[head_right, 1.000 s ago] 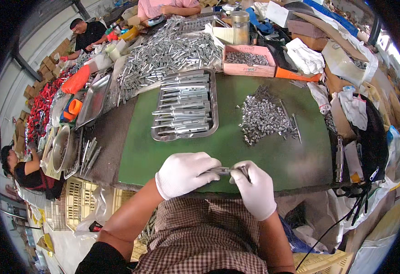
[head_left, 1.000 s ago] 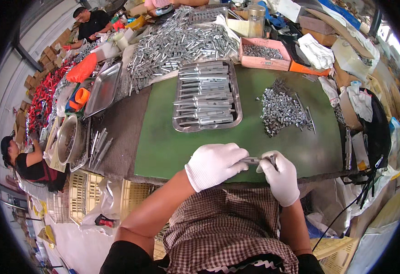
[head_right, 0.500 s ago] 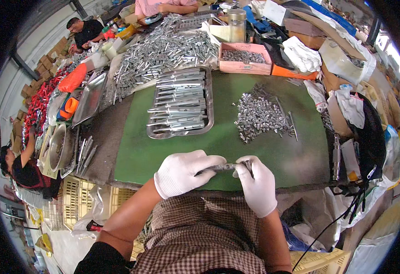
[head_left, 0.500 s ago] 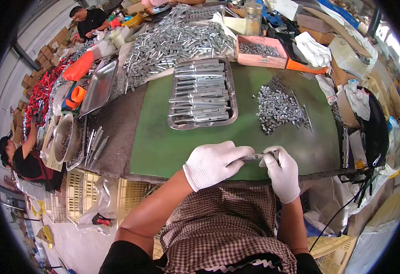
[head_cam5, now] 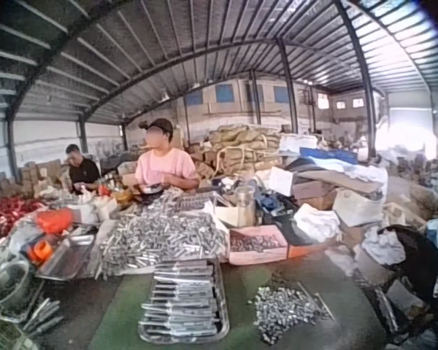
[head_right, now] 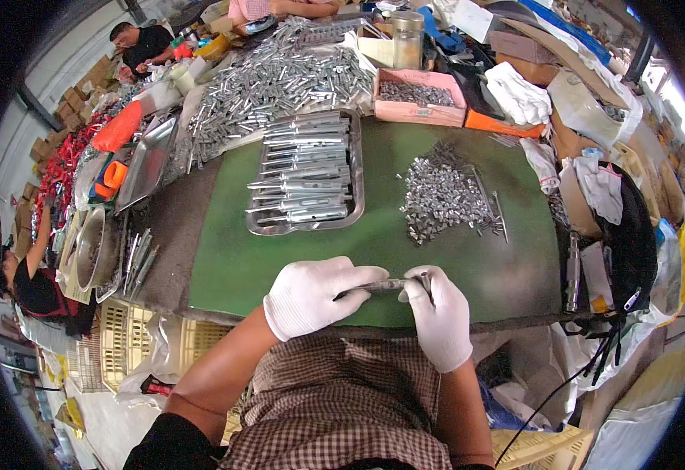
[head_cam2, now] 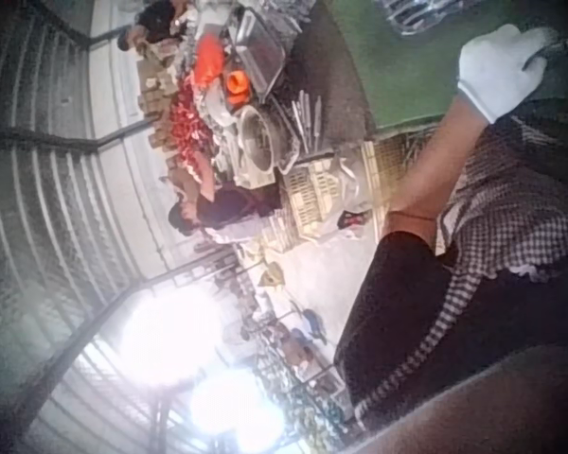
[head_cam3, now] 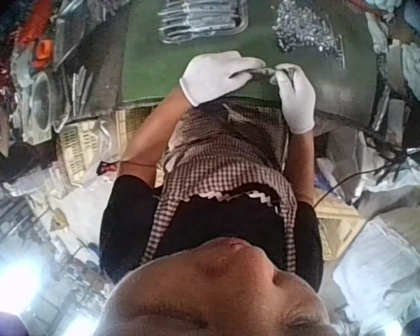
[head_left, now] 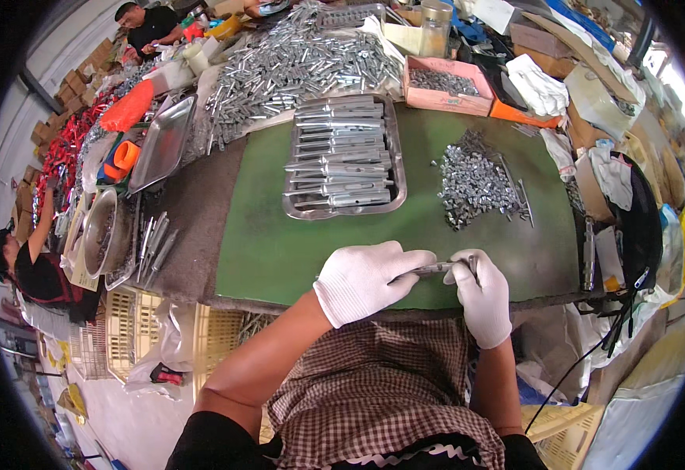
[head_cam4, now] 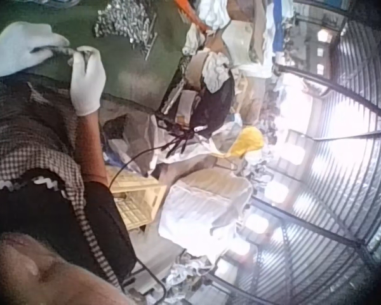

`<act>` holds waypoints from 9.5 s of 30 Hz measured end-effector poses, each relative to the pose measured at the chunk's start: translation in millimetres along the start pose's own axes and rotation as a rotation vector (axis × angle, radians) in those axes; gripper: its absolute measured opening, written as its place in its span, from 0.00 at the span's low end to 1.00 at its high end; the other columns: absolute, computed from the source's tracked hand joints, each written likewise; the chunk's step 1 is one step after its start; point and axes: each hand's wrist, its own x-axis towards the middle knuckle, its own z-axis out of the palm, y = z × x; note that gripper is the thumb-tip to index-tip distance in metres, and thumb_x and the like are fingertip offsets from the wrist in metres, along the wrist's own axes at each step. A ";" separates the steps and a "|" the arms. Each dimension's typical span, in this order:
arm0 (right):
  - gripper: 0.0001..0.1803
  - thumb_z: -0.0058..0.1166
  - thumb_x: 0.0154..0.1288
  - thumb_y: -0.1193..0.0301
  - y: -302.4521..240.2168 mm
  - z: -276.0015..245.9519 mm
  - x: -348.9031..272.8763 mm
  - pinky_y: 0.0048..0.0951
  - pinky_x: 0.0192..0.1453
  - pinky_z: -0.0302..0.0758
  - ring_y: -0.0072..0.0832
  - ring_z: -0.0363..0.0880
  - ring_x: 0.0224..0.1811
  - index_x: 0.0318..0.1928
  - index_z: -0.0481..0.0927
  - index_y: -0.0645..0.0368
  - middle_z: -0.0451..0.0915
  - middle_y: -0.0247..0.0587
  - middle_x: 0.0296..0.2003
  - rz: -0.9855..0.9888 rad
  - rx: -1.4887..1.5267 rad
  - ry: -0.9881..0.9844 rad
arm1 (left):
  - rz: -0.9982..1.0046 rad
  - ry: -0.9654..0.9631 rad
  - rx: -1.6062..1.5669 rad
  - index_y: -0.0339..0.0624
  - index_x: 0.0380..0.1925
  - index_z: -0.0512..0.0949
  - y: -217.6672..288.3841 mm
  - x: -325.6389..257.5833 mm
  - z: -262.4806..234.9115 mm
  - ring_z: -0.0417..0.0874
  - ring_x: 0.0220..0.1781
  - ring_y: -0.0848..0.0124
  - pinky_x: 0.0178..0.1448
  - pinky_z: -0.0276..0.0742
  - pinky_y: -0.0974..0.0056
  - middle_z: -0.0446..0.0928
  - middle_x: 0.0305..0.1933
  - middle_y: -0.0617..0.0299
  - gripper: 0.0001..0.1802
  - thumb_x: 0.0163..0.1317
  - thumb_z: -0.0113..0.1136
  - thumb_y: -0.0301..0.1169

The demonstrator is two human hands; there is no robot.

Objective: Assembling small metal pins and components onto a larger metal frame on a workbench.

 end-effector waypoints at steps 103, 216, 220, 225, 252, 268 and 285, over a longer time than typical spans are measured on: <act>0.28 0.35 0.77 0.55 14.1 5.1 31.1 0.26 0.19 0.46 0.18 0.51 0.14 0.19 0.65 0.57 0.56 0.28 0.14 -0.081 1.393 0.061 | -0.070 -0.385 0.234 0.58 0.57 0.75 40.2 23.0 21.4 0.81 0.23 0.60 0.25 0.77 0.56 0.72 0.29 0.57 0.21 0.62 0.54 0.32; 0.19 0.46 0.76 0.65 -38.2 29.0 24.9 0.20 0.31 0.71 0.15 0.70 0.24 0.61 0.77 0.57 0.82 0.34 0.32 0.099 0.288 -0.209 | -0.007 0.319 0.033 0.41 0.43 0.78 -93.7 28.1 -83.8 0.83 0.41 0.60 0.45 0.80 0.62 0.79 0.42 0.55 0.12 0.58 0.65 0.26; 0.21 0.44 0.77 0.64 -29.4 30.2 18.1 0.18 0.25 0.65 0.13 0.65 0.19 0.62 0.75 0.63 0.81 0.33 0.32 0.241 0.456 -0.104 | 0.231 -0.014 0.194 0.48 0.43 0.81 -48.9 32.4 -45.2 0.82 0.37 0.62 0.41 0.80 0.61 0.78 0.34 0.61 0.13 0.57 0.64 0.36; 0.18 0.44 0.75 0.65 -25.3 17.7 12.8 0.21 0.27 0.67 0.15 0.69 0.21 0.51 0.81 0.66 0.81 0.33 0.28 0.181 0.347 -0.085 | 0.143 -0.053 0.080 0.48 0.42 0.81 -21.3 22.8 -26.4 0.82 0.36 0.62 0.39 0.78 0.59 0.78 0.32 0.61 0.15 0.56 0.65 0.39; 0.08 0.56 0.60 0.82 -9.3 -4.6 11.8 0.18 0.40 0.70 0.15 0.71 0.33 0.41 0.80 0.61 0.77 0.29 0.32 -0.024 0.132 -0.005 | 0.005 0.047 -0.063 0.59 0.46 0.82 -8.3 9.8 -3.9 0.80 0.27 0.64 0.30 0.77 0.61 0.74 0.26 0.64 0.16 0.56 0.64 0.30; 0.12 0.56 0.60 0.65 35.9 -100.8 218.5 0.47 0.53 0.74 0.49 0.80 0.47 0.40 0.78 0.58 0.82 0.53 0.40 -0.169 -1.167 0.017 | -0.075 -0.115 0.179 0.60 0.40 0.79 17.7 6.3 15.5 0.75 0.19 0.66 0.20 0.71 0.60 0.67 0.25 0.62 0.07 0.61 0.60 0.35; 0.07 0.66 0.54 0.70 -1.7 -7.3 8.0 0.37 0.37 0.77 0.43 0.81 0.33 0.31 0.81 0.57 0.80 0.44 0.32 -0.201 -0.506 0.052 | -0.098 -0.077 0.109 0.55 0.42 0.79 23.2 9.4 23.3 0.78 0.22 0.62 0.24 0.75 0.58 0.71 0.26 0.60 0.08 0.62 0.58 0.35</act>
